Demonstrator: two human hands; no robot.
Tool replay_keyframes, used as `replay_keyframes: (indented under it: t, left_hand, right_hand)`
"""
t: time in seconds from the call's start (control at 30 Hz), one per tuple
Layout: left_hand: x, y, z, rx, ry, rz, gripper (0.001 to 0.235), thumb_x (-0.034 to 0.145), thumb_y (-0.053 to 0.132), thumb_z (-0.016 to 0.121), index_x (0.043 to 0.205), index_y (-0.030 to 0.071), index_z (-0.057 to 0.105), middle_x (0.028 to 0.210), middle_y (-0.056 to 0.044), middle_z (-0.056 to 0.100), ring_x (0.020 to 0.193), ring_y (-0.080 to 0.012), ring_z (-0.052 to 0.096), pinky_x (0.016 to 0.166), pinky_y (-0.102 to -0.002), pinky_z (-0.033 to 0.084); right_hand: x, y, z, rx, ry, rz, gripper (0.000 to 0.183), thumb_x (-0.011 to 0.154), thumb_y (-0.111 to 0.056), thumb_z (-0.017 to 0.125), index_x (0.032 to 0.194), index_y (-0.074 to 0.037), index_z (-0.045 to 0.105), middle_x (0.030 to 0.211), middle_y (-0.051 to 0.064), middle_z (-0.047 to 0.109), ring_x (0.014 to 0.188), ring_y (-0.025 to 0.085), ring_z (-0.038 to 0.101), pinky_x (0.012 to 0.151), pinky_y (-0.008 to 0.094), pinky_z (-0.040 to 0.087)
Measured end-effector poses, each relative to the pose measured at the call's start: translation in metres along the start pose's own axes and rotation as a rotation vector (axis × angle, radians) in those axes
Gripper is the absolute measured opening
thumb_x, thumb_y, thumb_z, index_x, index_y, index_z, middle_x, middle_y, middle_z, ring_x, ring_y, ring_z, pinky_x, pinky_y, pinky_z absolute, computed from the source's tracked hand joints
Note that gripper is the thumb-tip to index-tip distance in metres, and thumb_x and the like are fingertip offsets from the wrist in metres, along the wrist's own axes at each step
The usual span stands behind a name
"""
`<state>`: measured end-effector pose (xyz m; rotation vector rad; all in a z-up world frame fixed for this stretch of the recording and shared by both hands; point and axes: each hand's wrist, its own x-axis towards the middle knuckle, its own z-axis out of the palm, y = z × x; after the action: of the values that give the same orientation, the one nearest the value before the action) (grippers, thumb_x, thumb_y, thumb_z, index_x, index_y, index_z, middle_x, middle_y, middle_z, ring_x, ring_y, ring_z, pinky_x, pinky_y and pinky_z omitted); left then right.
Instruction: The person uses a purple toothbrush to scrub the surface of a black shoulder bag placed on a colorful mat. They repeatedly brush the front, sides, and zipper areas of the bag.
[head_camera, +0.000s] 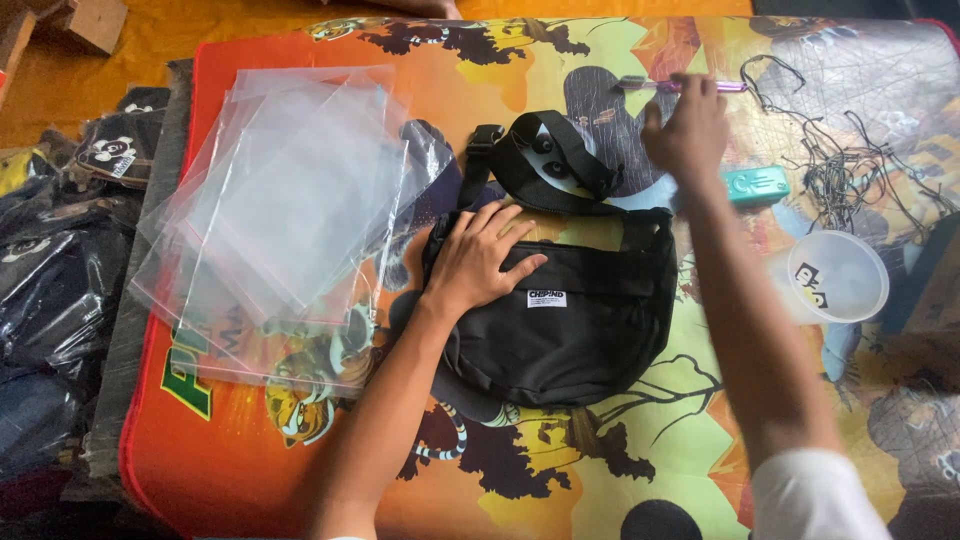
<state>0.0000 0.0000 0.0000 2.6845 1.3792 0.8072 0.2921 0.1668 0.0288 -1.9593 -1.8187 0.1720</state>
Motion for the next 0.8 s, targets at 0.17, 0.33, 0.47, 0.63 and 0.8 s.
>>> replay_keyframes:
  t: [0.17,0.33,0.47,0.63,0.8]
  left_hand:
    - [0.004,-0.001,-0.003,-0.030,0.088,0.065,0.043,0.094,0.053,0.069,0.109,0.012,0.069,0.121,-0.009,0.064,0.115,-0.0299,0.059,0.090,-0.046,0.046]
    - [0.001,-0.013,0.016,-0.054,0.155,0.068,0.035,0.082,0.048,0.079,0.087,0.018,0.061,0.089,0.002,0.052,0.094,-0.0217,0.059,0.082,-0.037,0.048]
    - [-0.001,-0.010,0.025,0.011,0.191,0.009,0.038,0.090,0.052,0.070,0.085,0.018,0.055,0.072,0.000,0.053,0.076,-0.0224,0.063,0.066,-0.036,0.052]
    - [-0.002,-0.013,0.022,0.059,0.227,-0.303,0.041,0.102,0.059,0.052,0.090,0.020,0.050,0.063,-0.003,0.061,0.068,-0.0255,0.071,0.055,-0.037,0.057]
    - [-0.005,-0.024,0.019,-0.156,0.240,-0.399,0.022,0.107,0.035,0.047,0.122,0.018,0.048,0.083,-0.014,0.071,0.086,-0.0344,0.074,0.069,-0.044,0.059]
  right_hand:
    - [0.025,0.006,-0.024,-0.111,-0.220,0.059,0.065,0.102,-0.016,0.048,0.160,-0.009,0.020,0.166,0.015,0.024,0.151,0.039,0.021,0.115,0.071,0.022]
    - [0.061,0.070,0.039,-0.319,-0.128,-0.019,0.041,0.096,-0.028,0.070,0.136,-0.019,0.067,0.140,0.015,0.058,0.132,0.050,0.043,0.095,0.078,0.031]
    - [0.063,0.084,0.055,-0.508,0.170,-0.202,0.016,0.104,-0.029,0.066,0.111,-0.028,0.080,0.097,0.006,0.072,0.099,0.033,0.060,0.084,0.062,0.034]
    - [-0.004,0.009,0.009,0.061,0.403,-0.257,0.020,0.110,-0.029,0.067,0.126,-0.027,0.078,0.076,0.007,0.061,0.072,0.034,0.069,0.063,0.051,0.056]
    - [-0.134,-0.042,-0.014,0.338,0.162,-0.599,0.032,0.107,0.001,0.061,0.138,-0.001,0.072,0.090,0.021,0.059,0.073,0.038,0.063,0.060,0.042,0.049]
